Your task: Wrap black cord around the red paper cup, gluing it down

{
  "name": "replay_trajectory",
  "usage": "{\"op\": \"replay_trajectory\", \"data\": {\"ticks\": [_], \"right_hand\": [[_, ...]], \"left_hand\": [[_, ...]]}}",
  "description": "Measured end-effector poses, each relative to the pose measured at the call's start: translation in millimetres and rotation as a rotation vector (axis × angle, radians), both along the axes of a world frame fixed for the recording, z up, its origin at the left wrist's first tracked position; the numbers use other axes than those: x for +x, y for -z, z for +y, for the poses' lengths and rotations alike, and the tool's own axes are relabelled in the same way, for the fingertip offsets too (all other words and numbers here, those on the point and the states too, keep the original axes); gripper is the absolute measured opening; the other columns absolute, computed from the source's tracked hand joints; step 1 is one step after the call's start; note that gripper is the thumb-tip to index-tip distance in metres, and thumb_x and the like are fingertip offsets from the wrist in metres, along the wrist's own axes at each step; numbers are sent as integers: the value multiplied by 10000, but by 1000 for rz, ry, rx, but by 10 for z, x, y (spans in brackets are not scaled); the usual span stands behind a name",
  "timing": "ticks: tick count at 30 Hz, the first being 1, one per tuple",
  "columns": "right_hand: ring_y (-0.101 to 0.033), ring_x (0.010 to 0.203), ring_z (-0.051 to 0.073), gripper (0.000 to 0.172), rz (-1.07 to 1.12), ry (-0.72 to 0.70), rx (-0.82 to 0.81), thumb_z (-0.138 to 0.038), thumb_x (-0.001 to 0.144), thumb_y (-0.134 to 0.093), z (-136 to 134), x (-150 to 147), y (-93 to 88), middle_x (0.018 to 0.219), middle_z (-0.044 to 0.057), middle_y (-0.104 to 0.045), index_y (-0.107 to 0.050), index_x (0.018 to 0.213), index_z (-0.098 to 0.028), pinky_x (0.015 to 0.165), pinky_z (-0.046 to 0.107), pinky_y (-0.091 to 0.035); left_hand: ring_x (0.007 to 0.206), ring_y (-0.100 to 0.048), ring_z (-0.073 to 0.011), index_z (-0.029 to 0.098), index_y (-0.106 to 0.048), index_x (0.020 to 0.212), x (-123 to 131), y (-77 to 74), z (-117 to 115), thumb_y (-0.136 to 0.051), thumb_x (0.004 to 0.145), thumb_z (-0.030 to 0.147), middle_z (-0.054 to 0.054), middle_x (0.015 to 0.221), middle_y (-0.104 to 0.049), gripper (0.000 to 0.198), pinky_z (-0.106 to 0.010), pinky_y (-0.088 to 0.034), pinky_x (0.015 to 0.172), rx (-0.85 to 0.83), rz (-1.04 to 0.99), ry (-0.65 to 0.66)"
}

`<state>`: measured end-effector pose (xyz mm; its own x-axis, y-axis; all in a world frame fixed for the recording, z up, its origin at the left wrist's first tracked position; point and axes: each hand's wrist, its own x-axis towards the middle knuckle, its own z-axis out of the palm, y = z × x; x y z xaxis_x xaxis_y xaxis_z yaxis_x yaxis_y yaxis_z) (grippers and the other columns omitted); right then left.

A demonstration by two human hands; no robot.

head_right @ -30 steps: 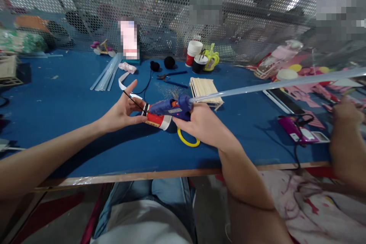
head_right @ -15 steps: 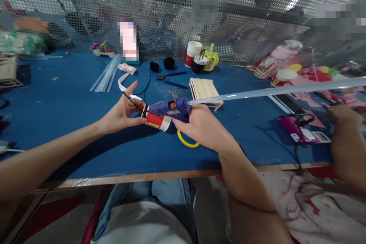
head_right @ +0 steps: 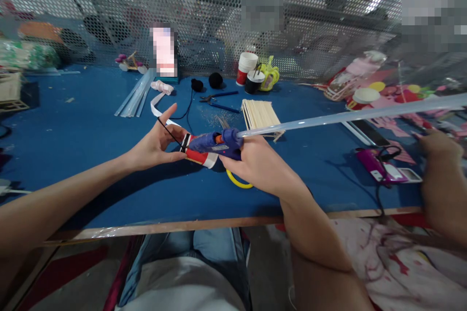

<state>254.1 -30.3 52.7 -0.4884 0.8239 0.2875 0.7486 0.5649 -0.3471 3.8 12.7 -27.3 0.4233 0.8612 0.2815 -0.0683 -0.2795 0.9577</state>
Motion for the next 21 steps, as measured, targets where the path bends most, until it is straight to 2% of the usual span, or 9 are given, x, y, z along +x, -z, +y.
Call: {"op": "replay_trajectory", "data": {"ticks": [2, 3, 6, 8, 12, 17, 21], "right_hand": [[-544, 575, 170, 238, -1, 5, 0, -272, 797, -589, -2, -1, 4, 554, 6, -572, -534, 572, -219, 583, 309, -394], [-534, 561, 167, 271, 4, 6, 8, -277, 801, -585, -1, 0, 4, 535, 5, -558, -514, 546, -222, 570, 309, -384], [-463, 482, 146, 432, 22, -9, 23, -295, 821, -565, -3, 3, -6, 437, -5, -464, -361, 444, -237, 511, 312, -335], [-441, 462, 138, 458, 22, -25, 24, -284, 817, -567, -7, 4, -16, 415, -10, -436, -307, 442, -240, 490, 311, -317], [-467, 483, 137, 404, 10, -29, 23, -261, 801, -582, -2, 1, -24, 471, -6, -500, -341, 477, -236, 488, 308, -319], [-532, 552, 161, 395, 47, -42, 48, -281, 836, -559, 17, 2, -32, 446, -1, -480, -391, 482, -238, 504, 302, -340], [-555, 568, 154, 336, -4, -39, 54, -252, 821, -565, -6, 4, -57, 492, 1, -536, -441, 509, -226, 479, 285, -337]], "left_hand": [[905, -615, -161, 304, -101, 1486, -4, 3, 4, -818, 588, 123, -30, 974, -617, 1163, -361, -473, 892, 7, 18, 4], [914, -614, -163, 308, -89, 1487, -5, 4, 6, -812, 596, 124, -33, 984, -614, 1162, -365, -472, 898, 14, 25, 11], [941, -610, -172, 325, -77, 1486, -8, 9, 10, -797, 610, 112, -39, 1013, -610, 1154, -377, -471, 914, 36, 23, 38], [957, -609, -175, 341, -91, 1482, -9, 12, 12, -795, 605, 96, -39, 1029, -610, 1151, -384, -468, 926, 46, 11, 52], [967, -612, -171, 350, -124, 1478, -11, 17, 14, -799, 582, 63, -38, 1052, -622, 1158, -385, -456, 948, 57, -2, 58], [976, -604, -175, 362, -117, 1479, -13, 24, 18, -787, 587, 51, -42, 1071, -612, 1158, -377, -455, 935, 122, 13, 80], [999, -595, -179, 381, -100, 1476, -5, 28, 16, -770, 602, 41, -39, 1079, -593, 1152, -394, -441, 962, 168, 32, 90]]}}
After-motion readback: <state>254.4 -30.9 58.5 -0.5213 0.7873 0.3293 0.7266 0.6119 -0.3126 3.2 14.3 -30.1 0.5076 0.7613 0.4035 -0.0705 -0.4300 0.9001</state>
